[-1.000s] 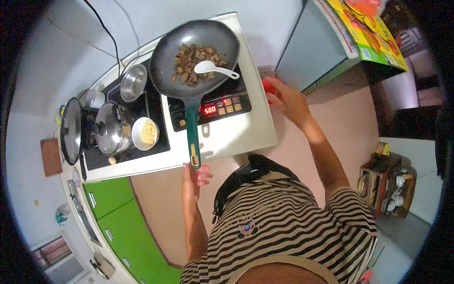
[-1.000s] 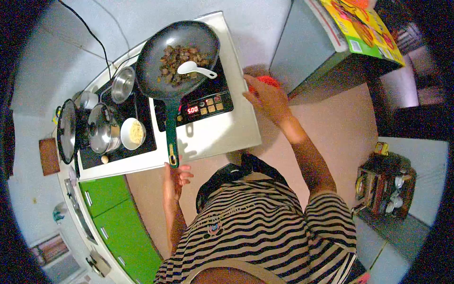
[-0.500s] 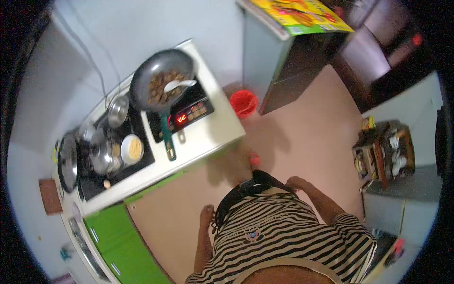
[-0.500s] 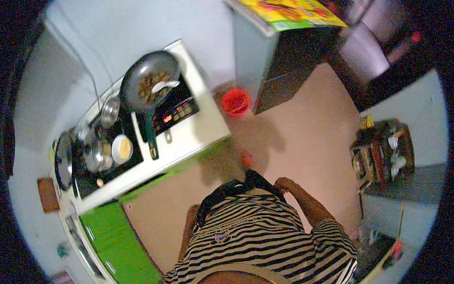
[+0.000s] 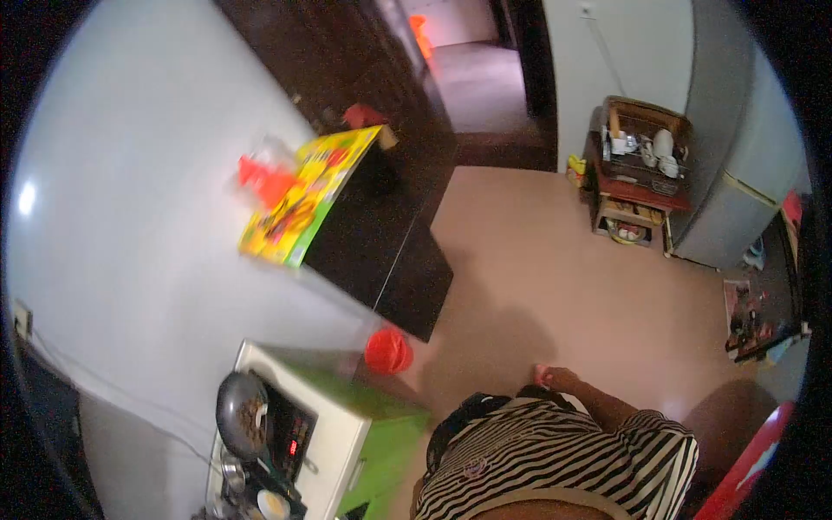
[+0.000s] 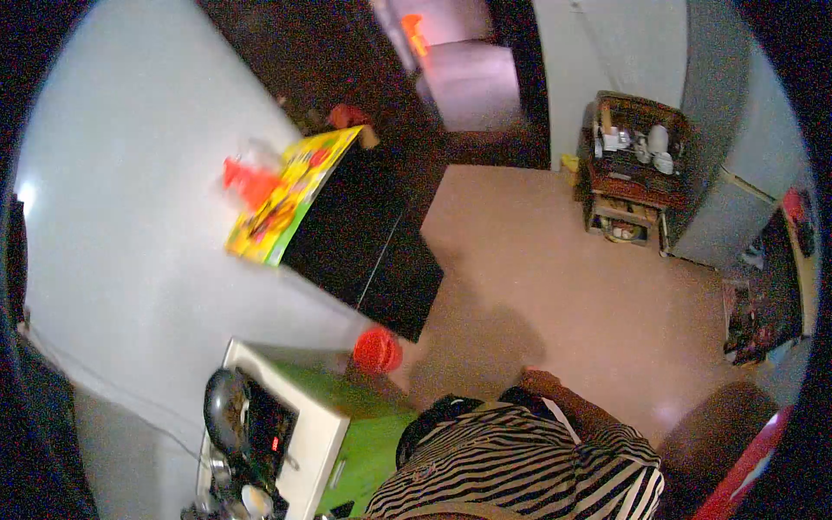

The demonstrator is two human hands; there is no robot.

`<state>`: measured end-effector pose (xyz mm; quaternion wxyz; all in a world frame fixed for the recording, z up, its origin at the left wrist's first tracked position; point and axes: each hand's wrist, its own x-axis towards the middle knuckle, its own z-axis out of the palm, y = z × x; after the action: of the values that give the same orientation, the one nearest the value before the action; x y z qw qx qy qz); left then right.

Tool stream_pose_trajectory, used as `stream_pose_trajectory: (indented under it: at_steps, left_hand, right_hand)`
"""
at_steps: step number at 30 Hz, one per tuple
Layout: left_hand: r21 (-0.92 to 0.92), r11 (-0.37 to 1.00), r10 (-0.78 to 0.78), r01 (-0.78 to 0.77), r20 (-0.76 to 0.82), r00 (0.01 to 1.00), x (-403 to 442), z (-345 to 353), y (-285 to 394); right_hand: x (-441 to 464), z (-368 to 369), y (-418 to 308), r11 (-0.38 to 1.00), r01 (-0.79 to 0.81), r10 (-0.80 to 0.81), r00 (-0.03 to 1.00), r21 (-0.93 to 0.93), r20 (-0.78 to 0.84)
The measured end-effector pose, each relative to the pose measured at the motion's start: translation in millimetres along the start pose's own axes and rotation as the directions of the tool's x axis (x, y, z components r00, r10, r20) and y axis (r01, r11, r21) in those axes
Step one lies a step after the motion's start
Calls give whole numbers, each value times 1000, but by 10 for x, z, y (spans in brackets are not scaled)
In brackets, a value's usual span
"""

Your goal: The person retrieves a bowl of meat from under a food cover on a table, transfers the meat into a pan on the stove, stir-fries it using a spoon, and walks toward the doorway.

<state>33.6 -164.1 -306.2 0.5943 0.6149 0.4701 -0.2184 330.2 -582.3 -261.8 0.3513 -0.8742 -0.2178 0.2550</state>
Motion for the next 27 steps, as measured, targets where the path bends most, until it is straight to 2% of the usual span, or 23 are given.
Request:
stream_pose_trajectory:
  at_steps: [1, 2, 3, 4, 5, 6, 7, 9, 11, 12, 13, 14, 16, 17, 18, 19, 20, 21, 22, 24, 25, 27]
  left_hand:
    - [30, 999, 12, -12, 9, 1000, 108, 81, 309]
    - [54, 998, 14, -15, 21, 1000, 169, 192, 605]
    - [84, 996, 21, -24, 35, 999, 244, 270, 832]
    - [111, 993, 27, -32, 48, 998, 323, 378, 1060]
    - [138, 990, 34, -42, 65, 997, 392, 479, 1293]
    - [163, 985, 39, -52, 81, 996, 498, 555, 1447]
    - [189, 980, 44, -62, 100, 994, 599, 654, 1587]
    - [237, 967, 57, -90, 140, 989, 634, 892, 1972]
    - [280, 952, 72, -120, 175, 982, 755, 1032, 2279]
    - [301, 944, 79, -135, 192, 978, 806, 1090, 2420]
    - [321, 935, 88, -153, 209, 974, 855, 1129, 2576]
    - [337, 928, 88, -162, 224, 971, 902, 1174, 2718]
    - [361, 916, 85, -174, 247, 965, 1006, 1263, 2978]
    - [370, 912, 82, -176, 256, 963, 1068, 1317, 3107]
    - [375, 910, 78, -176, 262, 962, 1147, 1349, 3209]
    - [380, 909, 70, -173, 269, 960, 1226, 1390, 3303]
    - [384, 908, 64, -169, 273, 960, 1323, 1426, 3412]
    - [387, 908, 52, -160, 276, 960, 1407, 1450, 3509]
    - [387, 909, 43, -153, 279, 959, 1530, 1458, 3601]
    - [392, 911, 20, -131, 275, 961, 1749, 1473, 3800]
    - [390, 914, 8, -116, 269, 963, 1848, 1474, 3900]
    - [391, 916, -17, -90, 260, 965, 2052, 1517, 4155]
  right_hand:
    - [-63, -37, 369, 997, 18, -8, 993, 80, -116]
    - [-148, -10, 1028, 933, -194, 199, 980, 302, 13]
    - [-264, -171, 1354, 783, -414, 395, 908, 465, 143]
    - [-287, -314, 1655, 714, -700, 687, 698, -11, 202]
    - [-399, -467, 1842, 522, -842, 827, 538, 135, 164]
    - [-586, -565, 2114, 472, -844, 853, 510, 254, 113]
    - [-676, -639, 2381, 654, -755, 753, 655, 37, 53]
    - [-805, -747, 2779, 768, -617, 630, 776, -173, 29]
    - [-834, -1084, 2619, 645, -750, 758, 652, 147, 1]
    - [-809, -1116, 2587, 635, -753, 764, 645, 170, 4]
    - [-738, -1071, 2706, 544, -666, 783, 621, 511, -24]
    - [-641, -953, 2921, 392, -484, 807, 589, 783, -40]
    - [-338, -711, 3096, 660, -390, 649, 726, 642, -226]
    - [-191, -936, 2713, 376, -308, 721, 690, 874, -67]
    - [-87, -1204, 2174, 431, -266, 711, 688, 862, -143]
    - [101, -1233, 2138, 443, -291, 686, 719, 848, -112]
    - [257, -1480, 1838, 459, -397, 701, 712, 795, -50]
    - [501, -1338, 2036, 487, -321, 612, 789, 812, -55]
    - [611, -1639, 1713, 444, -411, 668, 744, 797, 11]
    - [983, -1836, 1670, 501, -568, 703, 707, 653, 75]
    - [1112, -1817, 1776, 503, -570, 705, 706, 650, 74]
    - [1358, -1605, 2284, 532, -378, 615, 787, 758, -39]
